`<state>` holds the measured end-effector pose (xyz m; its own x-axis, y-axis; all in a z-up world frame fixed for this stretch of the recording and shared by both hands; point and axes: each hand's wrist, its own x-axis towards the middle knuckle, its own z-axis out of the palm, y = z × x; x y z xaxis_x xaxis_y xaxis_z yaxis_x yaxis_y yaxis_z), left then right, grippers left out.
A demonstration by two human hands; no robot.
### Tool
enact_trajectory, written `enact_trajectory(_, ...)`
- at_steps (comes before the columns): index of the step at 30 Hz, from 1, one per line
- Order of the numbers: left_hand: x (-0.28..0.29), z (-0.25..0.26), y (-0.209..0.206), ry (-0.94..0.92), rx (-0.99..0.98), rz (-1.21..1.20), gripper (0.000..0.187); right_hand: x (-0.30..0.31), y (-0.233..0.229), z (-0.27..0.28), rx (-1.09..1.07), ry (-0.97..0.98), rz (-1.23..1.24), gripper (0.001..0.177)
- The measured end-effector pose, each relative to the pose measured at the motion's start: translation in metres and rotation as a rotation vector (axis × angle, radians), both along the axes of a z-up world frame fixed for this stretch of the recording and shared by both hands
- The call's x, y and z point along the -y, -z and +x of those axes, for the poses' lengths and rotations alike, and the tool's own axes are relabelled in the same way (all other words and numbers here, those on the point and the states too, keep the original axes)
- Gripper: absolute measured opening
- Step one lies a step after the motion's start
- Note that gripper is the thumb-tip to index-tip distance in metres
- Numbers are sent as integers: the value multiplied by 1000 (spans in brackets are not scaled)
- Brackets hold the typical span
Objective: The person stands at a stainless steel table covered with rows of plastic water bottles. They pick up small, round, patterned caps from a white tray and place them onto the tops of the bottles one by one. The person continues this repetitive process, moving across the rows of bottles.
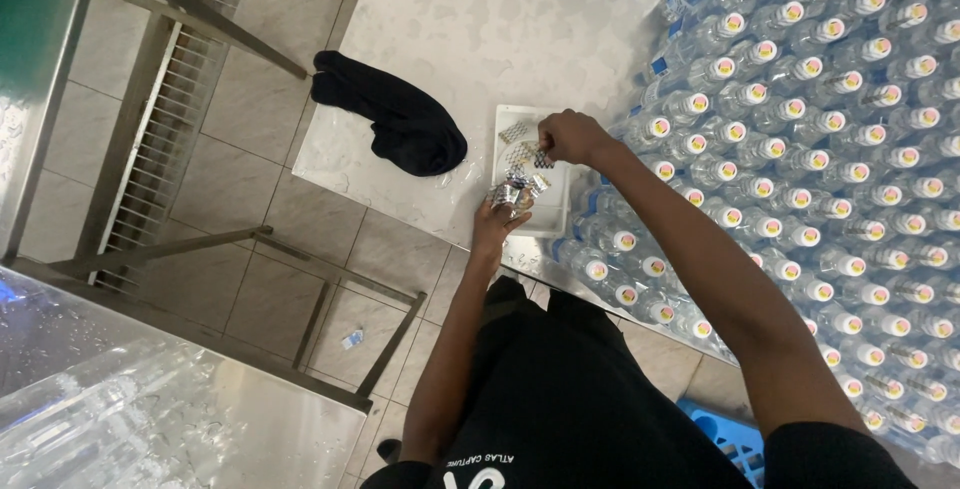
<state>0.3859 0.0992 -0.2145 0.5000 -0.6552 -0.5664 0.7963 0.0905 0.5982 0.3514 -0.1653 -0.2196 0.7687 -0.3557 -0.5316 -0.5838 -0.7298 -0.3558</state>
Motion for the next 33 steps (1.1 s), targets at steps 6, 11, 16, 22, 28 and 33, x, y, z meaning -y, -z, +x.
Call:
enact_trajectory(6, -1, 7, -23, 207, -123, -149, 42, -50, -76, 1, -35, -177, 289, 31)
enact_trajectory(11, -6, 5, -4, 294, -134, -150, 80, -61, -92, 4, 25, -224, 314, 34)
enact_trajectory(16, -30, -2, 18, 209, 32, -3, 35, -37, -19, 1, 112, -192, 50, 38)
enact_trajectory(22, -53, -5, 32, 100, 47, 13, 32, -59, 13, 3, 184, -428, 45, 49)
enact_trajectory(28, -61, -7, 32, 81, -6, 33, 34, -64, 30, 3, 233, -638, -166, 46)
enact_trajectory(33, -61, -11, 43, 116, 3, 16, 34, -61, 71, -1, 287, -661, -202, 20)
